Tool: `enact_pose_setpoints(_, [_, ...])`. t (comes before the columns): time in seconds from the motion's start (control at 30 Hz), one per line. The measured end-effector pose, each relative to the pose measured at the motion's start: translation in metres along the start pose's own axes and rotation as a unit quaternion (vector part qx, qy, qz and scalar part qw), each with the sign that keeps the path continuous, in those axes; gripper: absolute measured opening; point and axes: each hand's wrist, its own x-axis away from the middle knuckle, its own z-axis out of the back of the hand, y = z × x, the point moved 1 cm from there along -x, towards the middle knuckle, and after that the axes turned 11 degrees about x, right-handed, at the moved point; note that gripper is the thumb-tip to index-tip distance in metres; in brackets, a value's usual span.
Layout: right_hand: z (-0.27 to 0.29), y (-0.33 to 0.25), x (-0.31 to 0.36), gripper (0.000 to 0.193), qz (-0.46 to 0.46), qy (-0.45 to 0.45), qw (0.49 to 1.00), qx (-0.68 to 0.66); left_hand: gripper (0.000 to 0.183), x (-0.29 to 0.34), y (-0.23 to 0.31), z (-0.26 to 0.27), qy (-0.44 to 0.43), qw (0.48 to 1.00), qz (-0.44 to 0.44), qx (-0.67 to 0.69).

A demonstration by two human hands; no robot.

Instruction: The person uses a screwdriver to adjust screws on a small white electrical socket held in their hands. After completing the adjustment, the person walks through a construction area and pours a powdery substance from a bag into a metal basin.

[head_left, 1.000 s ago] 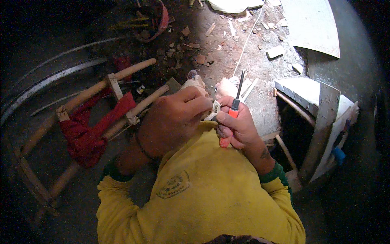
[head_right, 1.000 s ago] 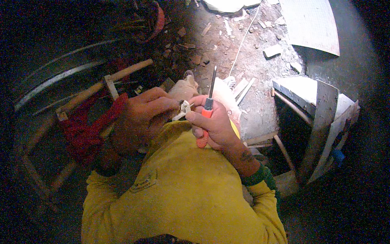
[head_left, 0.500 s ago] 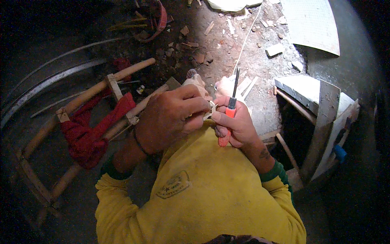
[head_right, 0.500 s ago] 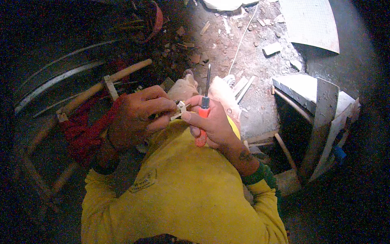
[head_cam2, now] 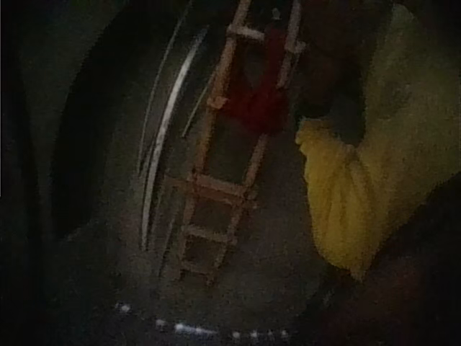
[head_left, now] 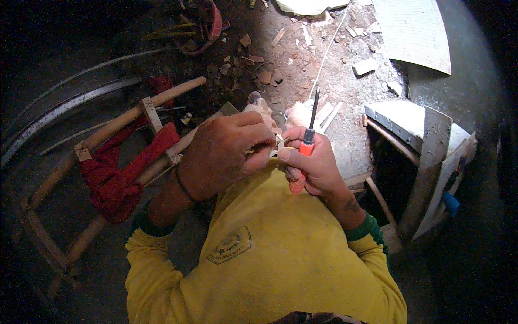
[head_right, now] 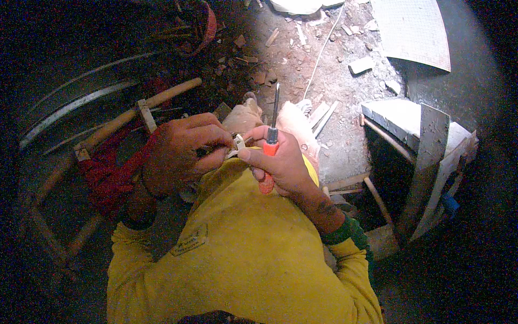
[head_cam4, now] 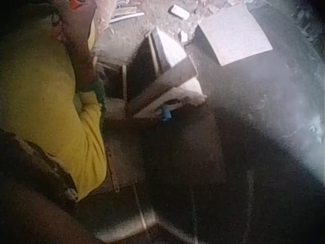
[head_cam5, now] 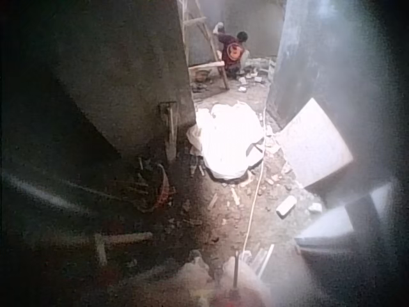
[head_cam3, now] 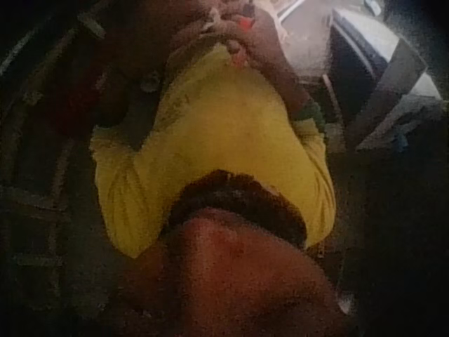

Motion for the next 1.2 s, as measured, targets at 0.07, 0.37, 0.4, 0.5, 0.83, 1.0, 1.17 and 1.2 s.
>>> enact_pose_setpoints(0.07, [0.0,0.001,-0.001,0.034,0.002,0.003,1.0,0.009,0.012,-0.001,0.0,0.001,-0.01,1.0,0.004,-0.003])
enact_pose_setpoints(0.37, [0.005,-0.002,0.004,0.031,-0.035,0.001,0.999,0.035,0.01,0.004,-0.003,-0.005,-0.002,0.996,0.047,0.075])
enact_pose_setpoints(0.4, [0.007,-0.002,0.007,0.03,-0.03,-0.007,0.999,0.045,0.009,0.006,-0.003,-0.008,-0.009,0.994,0.05,0.098])
enact_pose_setpoints(0.5, [0.013,-0.01,0.015,0.025,-0.03,-0.032,0.994,0.104,0.008,0.014,0.001,-0.016,0.028,0.987,0.059,0.145])
enact_pose_setpoints(0.83, [0.008,-0.008,0.036,0.03,0.023,0.054,0.97,0.237,0.009,0.013,0.0,-0.042,0.159,0.958,0.12,0.206])
enact_pose_setpoints(1.0, [0.014,-0.028,0.082,0.037,0.032,0.14,0.838,0.526,0.008,0.016,-0.003,-0.03,0.061,0.979,0.128,0.145])
enact_pose_setpoints(1.17, [0.021,-0.053,0.119,0.039,0.091,-0.007,0.723,0.685,0.009,0.025,-0.026,-0.06,0.004,0.984,0.067,0.164])
enact_pose_setpoints(1.2, [0.02,-0.053,0.122,0.039,0.105,-0.001,0.725,0.681,0.009,0.025,-0.028,-0.063,0.0,0.984,0.054,0.171])
